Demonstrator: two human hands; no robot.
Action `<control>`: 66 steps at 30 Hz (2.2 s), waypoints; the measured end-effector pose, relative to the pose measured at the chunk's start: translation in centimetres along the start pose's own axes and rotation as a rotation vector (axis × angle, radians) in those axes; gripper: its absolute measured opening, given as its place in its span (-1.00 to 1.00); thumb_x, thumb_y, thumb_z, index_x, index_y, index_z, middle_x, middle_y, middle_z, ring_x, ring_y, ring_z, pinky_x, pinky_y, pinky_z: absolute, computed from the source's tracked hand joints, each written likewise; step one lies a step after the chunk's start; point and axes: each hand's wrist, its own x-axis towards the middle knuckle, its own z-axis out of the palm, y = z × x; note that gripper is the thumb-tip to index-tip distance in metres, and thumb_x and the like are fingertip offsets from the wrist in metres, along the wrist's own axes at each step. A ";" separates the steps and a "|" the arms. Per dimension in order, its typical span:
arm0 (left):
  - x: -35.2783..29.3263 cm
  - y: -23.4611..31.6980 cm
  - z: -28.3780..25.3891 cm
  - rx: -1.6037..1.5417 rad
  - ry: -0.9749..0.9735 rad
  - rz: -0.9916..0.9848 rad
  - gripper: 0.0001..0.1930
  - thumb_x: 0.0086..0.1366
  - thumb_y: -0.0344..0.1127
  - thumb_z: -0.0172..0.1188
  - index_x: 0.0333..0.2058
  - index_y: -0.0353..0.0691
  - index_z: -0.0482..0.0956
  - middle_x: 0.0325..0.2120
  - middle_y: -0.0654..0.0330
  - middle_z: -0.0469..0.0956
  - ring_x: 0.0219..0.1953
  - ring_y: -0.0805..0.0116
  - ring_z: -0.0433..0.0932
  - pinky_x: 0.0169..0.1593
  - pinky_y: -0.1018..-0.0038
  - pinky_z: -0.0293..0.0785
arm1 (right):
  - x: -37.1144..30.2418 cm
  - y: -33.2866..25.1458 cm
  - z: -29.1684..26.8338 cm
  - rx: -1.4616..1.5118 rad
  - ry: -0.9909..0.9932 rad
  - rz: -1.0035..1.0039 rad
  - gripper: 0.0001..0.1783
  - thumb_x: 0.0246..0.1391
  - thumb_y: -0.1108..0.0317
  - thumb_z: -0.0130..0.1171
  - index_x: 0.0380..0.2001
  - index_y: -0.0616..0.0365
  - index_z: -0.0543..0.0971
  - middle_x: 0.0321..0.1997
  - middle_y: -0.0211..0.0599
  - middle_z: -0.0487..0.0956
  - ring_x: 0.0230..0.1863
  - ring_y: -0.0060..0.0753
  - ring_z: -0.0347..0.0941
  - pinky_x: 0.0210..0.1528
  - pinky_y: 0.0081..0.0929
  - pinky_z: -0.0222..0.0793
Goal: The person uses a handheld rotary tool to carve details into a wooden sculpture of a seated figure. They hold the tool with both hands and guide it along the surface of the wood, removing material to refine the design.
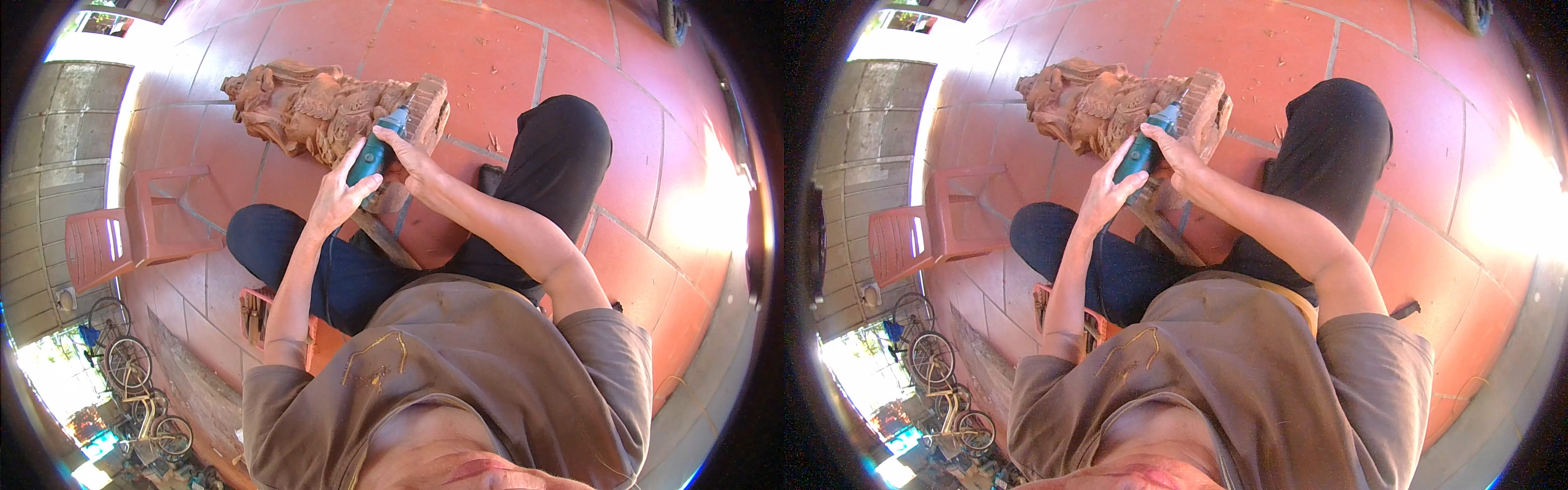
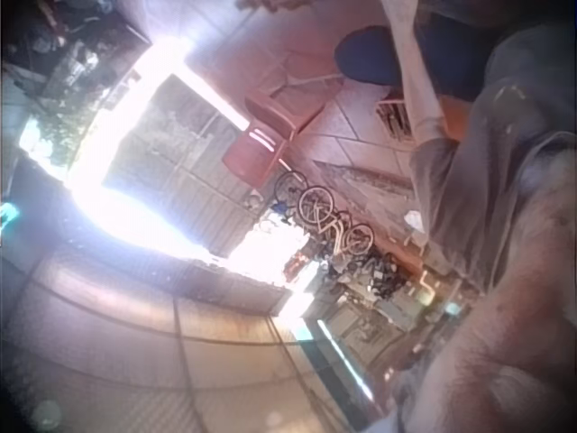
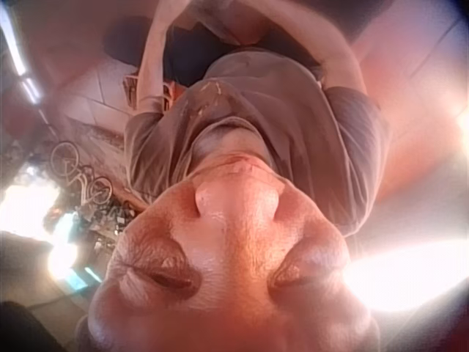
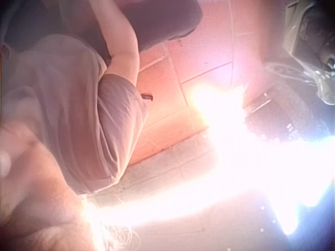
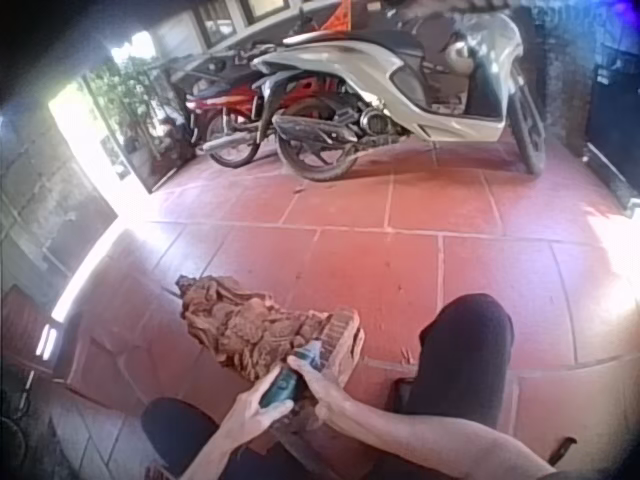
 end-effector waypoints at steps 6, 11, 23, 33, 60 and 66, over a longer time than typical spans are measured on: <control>0.0 0.1 -0.1 -0.014 -0.055 -0.023 -0.23 0.24 -0.14 0.27 0.34 -0.31 0.21 0.18 -0.04 0.41 0.18 0.28 0.40 0.25 0.39 0.27 | 0.0 0.4 -0.5 0.020 -0.003 -0.025 -0.37 -0.07 -0.04 0.44 -0.09 0.19 0.50 -0.26 -0.23 0.61 -0.33 -0.27 0.61 -0.33 -0.20 0.59; -0.1 1.0 -0.3 -0.004 -0.095 -0.037 -0.22 0.22 -0.10 0.28 0.33 -0.32 0.22 0.19 -0.06 0.40 0.20 0.26 0.39 0.26 0.38 0.25 | -1.0 -0.1 -0.6 0.039 -0.015 -0.003 -0.39 -0.04 -0.01 0.42 -0.05 0.14 0.47 -0.24 -0.26 0.60 -0.32 -0.28 0.61 -0.34 -0.21 0.59; 0.2 0.4 -0.3 -0.003 -0.109 0.030 -0.22 0.22 -0.10 0.28 0.32 -0.34 0.23 0.20 -0.07 0.40 0.21 0.25 0.38 0.27 0.38 0.24 | -2.2 -0.3 -0.5 0.051 0.020 -0.046 -0.43 -0.02 0.00 0.41 -0.07 0.09 0.46 -0.27 -0.33 0.58 -0.35 -0.33 0.59 -0.36 -0.24 0.60; -0.1 1.1 -0.2 -0.076 -0.088 -0.053 -0.23 0.22 -0.15 0.29 0.33 -0.33 0.22 0.20 -0.03 0.39 0.19 0.29 0.39 0.25 0.40 0.27 | -1.4 -0.3 -0.2 0.070 0.010 -0.008 -0.44 -0.05 0.02 0.43 -0.11 0.14 0.48 -0.30 -0.31 0.58 -0.38 -0.34 0.58 -0.36 -0.26 0.60; 2.4 2.5 -1.2 0.086 -0.084 0.098 -0.20 0.21 -0.07 0.29 0.32 -0.34 0.22 0.18 -0.16 0.42 0.19 0.14 0.45 0.24 0.34 0.31 | -1.3 -2.5 0.5 0.126 0.009 -0.048 -0.42 -0.03 -0.03 0.41 -0.10 0.18 0.50 -0.22 -0.22 0.60 -0.29 -0.24 0.59 -0.22 -0.22 0.59; 2.2 1.3 0.1 0.053 -0.031 0.119 -0.21 0.20 -0.14 0.30 0.34 -0.30 0.21 0.14 -0.12 0.46 0.14 0.22 0.47 0.20 0.37 0.35 | -1.6 -2.5 0.3 0.122 0.047 -0.076 -0.44 -0.02 -0.02 0.41 -0.10 0.14 0.51 -0.25 -0.27 0.60 -0.32 -0.29 0.58 -0.25 -0.23 0.56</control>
